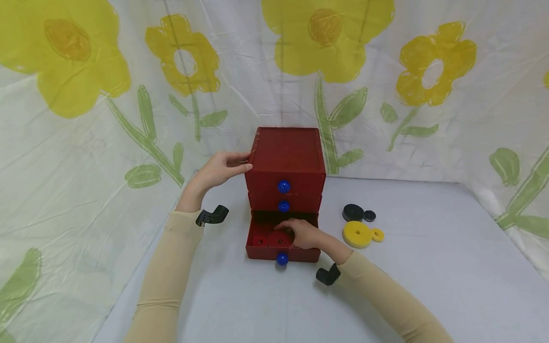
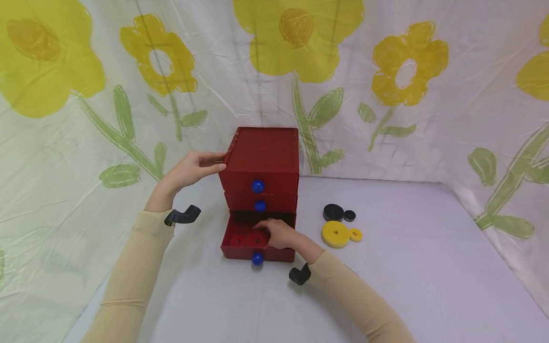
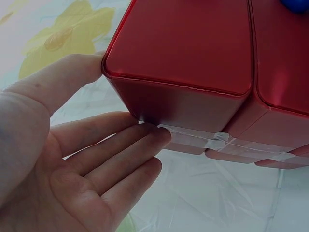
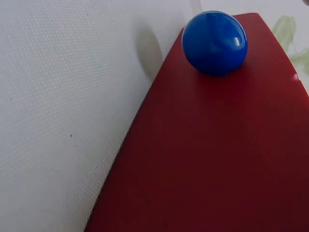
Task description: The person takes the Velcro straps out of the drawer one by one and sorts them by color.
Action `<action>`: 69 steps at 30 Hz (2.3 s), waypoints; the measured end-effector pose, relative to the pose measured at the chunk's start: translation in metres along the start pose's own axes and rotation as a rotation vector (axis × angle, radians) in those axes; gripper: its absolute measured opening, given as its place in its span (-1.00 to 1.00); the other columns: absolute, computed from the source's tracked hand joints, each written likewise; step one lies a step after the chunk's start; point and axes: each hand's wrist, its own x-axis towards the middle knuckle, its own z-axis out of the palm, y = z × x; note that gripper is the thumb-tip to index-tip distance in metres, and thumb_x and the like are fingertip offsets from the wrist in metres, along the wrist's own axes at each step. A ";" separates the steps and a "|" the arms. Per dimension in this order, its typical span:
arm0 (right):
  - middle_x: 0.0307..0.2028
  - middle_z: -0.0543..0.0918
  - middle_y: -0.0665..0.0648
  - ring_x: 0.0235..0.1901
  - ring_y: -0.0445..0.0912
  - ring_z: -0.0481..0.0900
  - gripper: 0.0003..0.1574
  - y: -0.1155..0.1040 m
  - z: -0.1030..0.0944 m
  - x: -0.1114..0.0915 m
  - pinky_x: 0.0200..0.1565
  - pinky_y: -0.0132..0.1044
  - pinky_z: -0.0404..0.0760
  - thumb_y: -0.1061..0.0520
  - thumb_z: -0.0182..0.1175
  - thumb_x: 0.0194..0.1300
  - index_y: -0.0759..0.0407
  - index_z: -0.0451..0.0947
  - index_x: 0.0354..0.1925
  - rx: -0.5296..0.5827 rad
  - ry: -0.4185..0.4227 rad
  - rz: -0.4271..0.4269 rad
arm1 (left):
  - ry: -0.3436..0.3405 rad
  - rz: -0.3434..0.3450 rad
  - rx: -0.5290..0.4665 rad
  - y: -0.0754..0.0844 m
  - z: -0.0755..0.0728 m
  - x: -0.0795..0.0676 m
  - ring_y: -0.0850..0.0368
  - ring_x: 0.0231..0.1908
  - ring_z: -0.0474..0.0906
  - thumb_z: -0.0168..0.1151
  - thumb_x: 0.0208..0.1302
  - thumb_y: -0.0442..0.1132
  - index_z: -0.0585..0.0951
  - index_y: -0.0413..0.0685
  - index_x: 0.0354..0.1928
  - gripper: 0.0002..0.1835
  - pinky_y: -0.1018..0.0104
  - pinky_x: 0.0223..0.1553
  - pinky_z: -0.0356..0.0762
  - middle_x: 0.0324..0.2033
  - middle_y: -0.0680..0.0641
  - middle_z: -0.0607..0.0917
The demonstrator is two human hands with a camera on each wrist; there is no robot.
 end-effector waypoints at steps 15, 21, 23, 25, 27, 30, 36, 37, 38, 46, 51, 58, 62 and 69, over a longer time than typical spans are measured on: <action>0.10 0.58 0.15 0.11 0.05 0.49 -0.32 0.004 -0.001 -0.001 0.14 -0.04 0.50 0.30 0.40 0.00 0.16 0.50 0.15 -0.046 0.031 -0.054 | 0.005 -0.001 0.010 -0.001 0.000 0.001 0.01 0.22 0.44 0.20 0.28 0.03 0.40 -0.06 0.32 -0.38 0.00 0.23 0.38 0.23 -0.11 0.51; 0.07 0.61 0.14 0.07 0.02 0.53 -0.31 0.008 -0.007 -0.006 0.10 -0.09 0.54 0.15 0.45 0.01 0.21 0.51 0.14 -0.067 0.090 -0.107 | 0.013 -0.005 0.002 -0.001 0.001 0.001 0.01 0.22 0.44 0.21 0.28 0.03 0.40 -0.05 0.32 -0.38 0.01 0.23 0.39 0.23 -0.10 0.50; 0.06 0.62 0.14 0.05 0.01 0.53 -0.29 0.008 -0.010 -0.008 0.08 -0.11 0.55 0.12 0.46 0.00 0.21 0.51 0.14 -0.051 0.101 -0.109 | 0.013 -0.008 0.001 -0.001 0.001 0.000 0.02 0.22 0.44 0.21 0.28 0.04 0.40 -0.05 0.32 -0.38 0.02 0.23 0.40 0.23 -0.10 0.50; 0.05 0.62 0.13 0.04 0.00 0.53 -0.28 0.008 -0.013 -0.011 0.06 -0.12 0.57 0.10 0.46 -0.01 0.20 0.51 0.15 -0.019 0.107 -0.102 | 0.008 -0.006 -0.001 -0.001 0.001 0.000 0.00 0.23 0.44 0.21 0.28 0.03 0.39 -0.06 0.32 -0.38 0.01 0.23 0.39 0.24 -0.11 0.50; 0.05 0.61 0.13 0.02 -0.01 0.52 -0.26 0.008 -0.015 -0.014 0.04 -0.14 0.58 0.08 0.47 -0.03 0.19 0.51 0.15 0.008 0.113 -0.093 | 0.013 -0.012 -0.007 -0.001 0.001 0.000 0.02 0.22 0.44 0.21 0.27 0.03 0.40 -0.05 0.32 -0.38 0.03 0.23 0.40 0.24 -0.09 0.50; 0.05 0.61 0.12 0.00 -0.03 0.53 -0.24 0.008 -0.019 -0.018 0.01 -0.18 0.60 0.03 0.49 -0.04 0.17 0.51 0.15 0.034 0.128 -0.090 | 0.012 -0.010 -0.006 -0.001 0.000 0.000 0.01 0.23 0.44 0.21 0.28 0.03 0.40 -0.07 0.32 -0.38 0.03 0.23 0.40 0.24 -0.10 0.49; 0.03 0.61 0.10 -0.04 -0.05 0.55 -0.19 0.009 -0.025 -0.025 -0.04 -0.24 0.61 -0.04 0.50 -0.07 0.15 0.51 0.16 0.073 0.154 -0.087 | -0.005 -0.006 -0.009 -0.002 -0.001 0.001 -0.02 0.24 0.43 0.19 0.30 0.01 0.38 -0.09 0.33 -0.38 0.02 0.23 0.38 0.25 -0.13 0.48; 0.03 0.61 0.10 -0.04 -0.05 0.55 -0.18 0.009 -0.027 -0.026 -0.04 -0.24 0.61 -0.05 0.51 -0.07 0.15 0.50 0.16 0.083 0.155 -0.080 | -0.006 -0.006 -0.015 -0.002 -0.001 0.001 -0.01 0.24 0.43 0.20 0.30 0.00 0.38 -0.09 0.33 -0.38 0.02 0.24 0.38 0.25 -0.13 0.48; 0.03 0.61 0.11 -0.04 -0.05 0.55 -0.18 0.009 -0.028 -0.028 -0.05 -0.23 0.62 -0.05 0.50 -0.07 0.16 0.50 0.16 0.086 0.158 -0.079 | -0.007 -0.007 -0.018 -0.002 -0.001 0.001 -0.01 0.24 0.43 0.20 0.29 0.00 0.39 -0.08 0.32 -0.39 0.02 0.24 0.38 0.25 -0.12 0.48; 0.01 0.61 0.14 -0.05 -0.02 0.57 -0.17 0.008 -0.038 -0.041 -0.09 -0.26 0.64 -0.06 0.49 -0.05 0.19 0.48 0.17 0.125 0.167 -0.072 | -0.003 -0.009 -0.019 -0.002 -0.001 0.001 -0.01 0.24 0.43 0.20 0.29 0.00 0.38 -0.08 0.33 -0.38 0.03 0.24 0.37 0.25 -0.12 0.47; -0.01 0.62 0.13 -0.07 -0.04 0.55 -0.16 0.011 -0.042 -0.051 -0.15 -0.33 0.64 -0.09 0.48 -0.05 0.20 0.48 0.17 0.129 0.166 -0.076 | 0.005 -0.010 -0.012 -0.002 0.000 0.001 -0.02 0.24 0.42 0.20 0.28 0.03 0.38 -0.08 0.33 -0.37 0.01 0.24 0.38 0.26 -0.12 0.47; 0.00 0.62 0.13 -0.03 0.00 0.56 -0.15 0.011 -0.050 -0.068 -0.15 -0.24 0.67 -0.09 0.49 -0.06 0.18 0.48 0.17 0.167 0.178 -0.026 | 0.024 -0.027 -0.021 -0.002 0.001 0.000 0.01 0.22 0.44 0.22 0.26 0.04 0.41 -0.04 0.31 -0.38 0.01 0.22 0.39 0.23 -0.09 0.50; 0.00 0.61 0.15 -0.03 0.04 0.57 -0.15 0.013 -0.053 -0.077 -0.14 -0.18 0.68 -0.08 0.50 -0.07 0.20 0.48 0.17 0.181 0.188 -0.030 | 0.024 -0.029 -0.019 -0.001 0.001 0.000 0.00 0.22 0.44 0.22 0.26 0.05 0.41 -0.04 0.31 -0.38 0.00 0.23 0.39 0.23 -0.10 0.50; 0.02 0.60 0.13 -0.03 -0.01 0.57 -0.14 0.024 -0.055 -0.090 -0.14 -0.19 0.68 -0.11 0.50 -0.09 0.16 0.49 0.16 0.177 0.201 -0.005 | 0.024 -0.031 -0.019 -0.001 0.001 0.000 0.01 0.22 0.45 0.22 0.25 0.06 0.41 -0.03 0.31 -0.37 0.00 0.23 0.39 0.22 -0.09 0.51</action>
